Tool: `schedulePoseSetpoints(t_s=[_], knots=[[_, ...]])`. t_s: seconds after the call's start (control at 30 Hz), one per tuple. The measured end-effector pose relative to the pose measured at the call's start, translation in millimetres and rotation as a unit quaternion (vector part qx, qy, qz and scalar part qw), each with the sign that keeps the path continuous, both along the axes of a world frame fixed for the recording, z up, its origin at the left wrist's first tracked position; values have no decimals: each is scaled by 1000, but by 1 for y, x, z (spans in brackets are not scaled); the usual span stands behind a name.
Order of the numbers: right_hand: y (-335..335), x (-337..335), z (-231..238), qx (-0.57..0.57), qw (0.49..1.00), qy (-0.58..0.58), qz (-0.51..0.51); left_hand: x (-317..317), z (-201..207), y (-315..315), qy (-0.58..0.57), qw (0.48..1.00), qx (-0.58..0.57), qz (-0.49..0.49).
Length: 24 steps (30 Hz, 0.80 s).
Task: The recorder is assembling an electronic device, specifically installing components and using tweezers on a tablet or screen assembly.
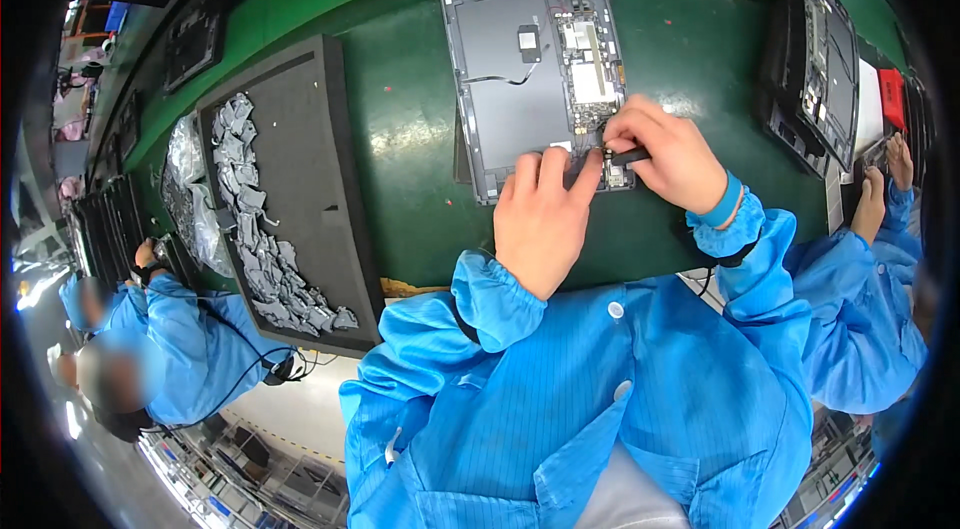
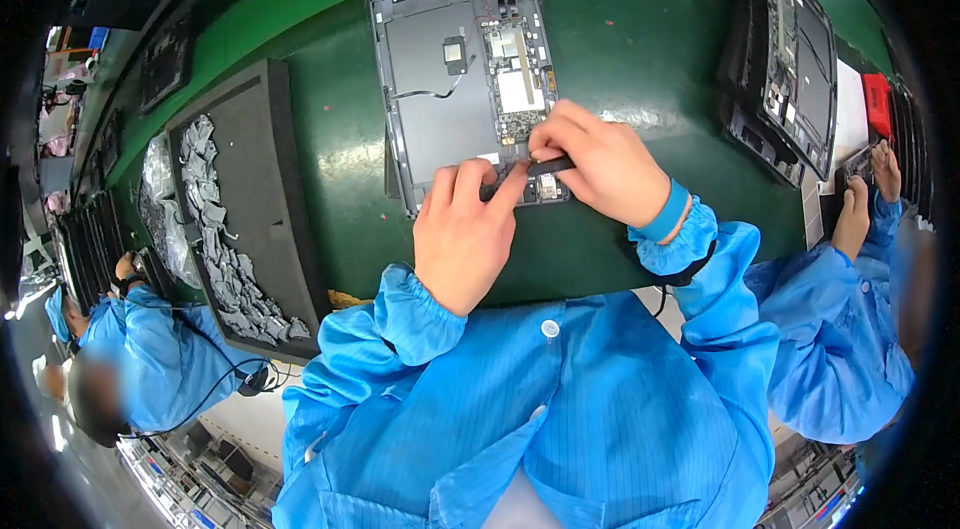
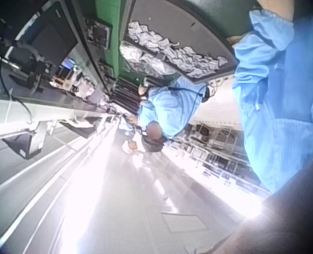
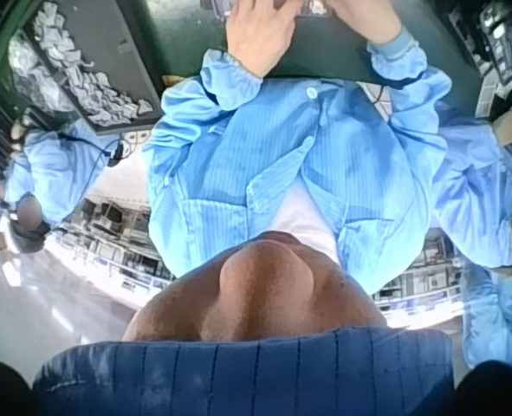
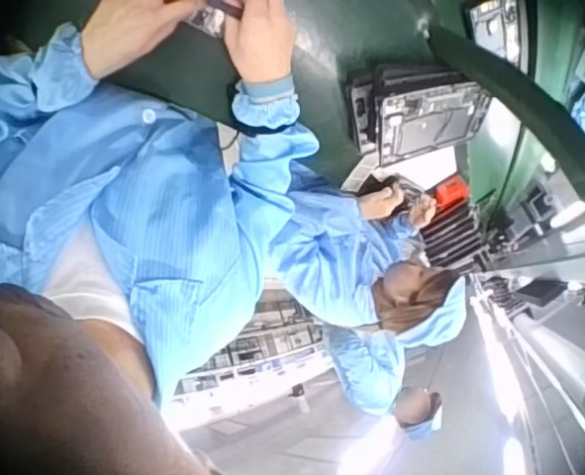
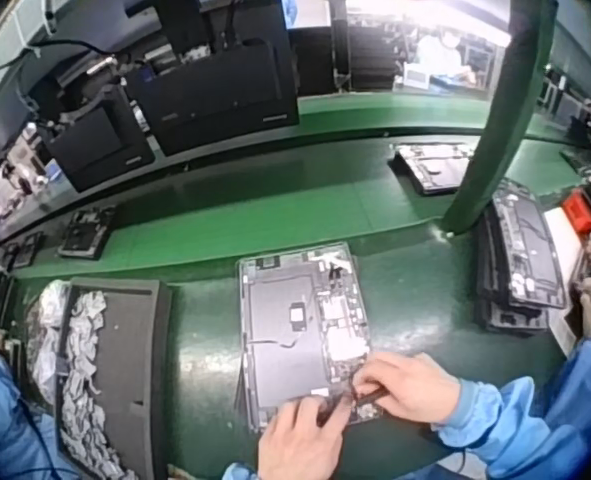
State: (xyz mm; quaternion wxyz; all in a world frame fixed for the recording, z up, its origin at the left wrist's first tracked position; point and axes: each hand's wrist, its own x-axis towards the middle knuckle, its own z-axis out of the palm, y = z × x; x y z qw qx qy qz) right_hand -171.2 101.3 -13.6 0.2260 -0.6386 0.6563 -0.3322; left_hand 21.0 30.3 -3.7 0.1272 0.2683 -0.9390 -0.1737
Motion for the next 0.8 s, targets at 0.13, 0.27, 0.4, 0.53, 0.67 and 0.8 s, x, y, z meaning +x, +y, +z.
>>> schedulePoseSetpoints(t_s=[0.13,0.27,0.4,0.53,0.67,0.8], knots=[[4,-1,5,18,996,-60,-61,-2,2,-8,-23,999,7,-22],[11,1,3,24,989,-91,-111,-3,-6,-20,11,999,0,-46],[17,4,-8,31,979,-122,-163,-4,-5,-26,49,995,34,-86],[18,4,-7,38,975,-135,-172,-6,-2,-22,22,994,0,-107],[20,2,-7,32,979,-121,-163,-8,-2,-21,16,995,-10,-102],[20,2,-6,43,978,-121,-162,-8,-3,-20,11,996,1,-91]])
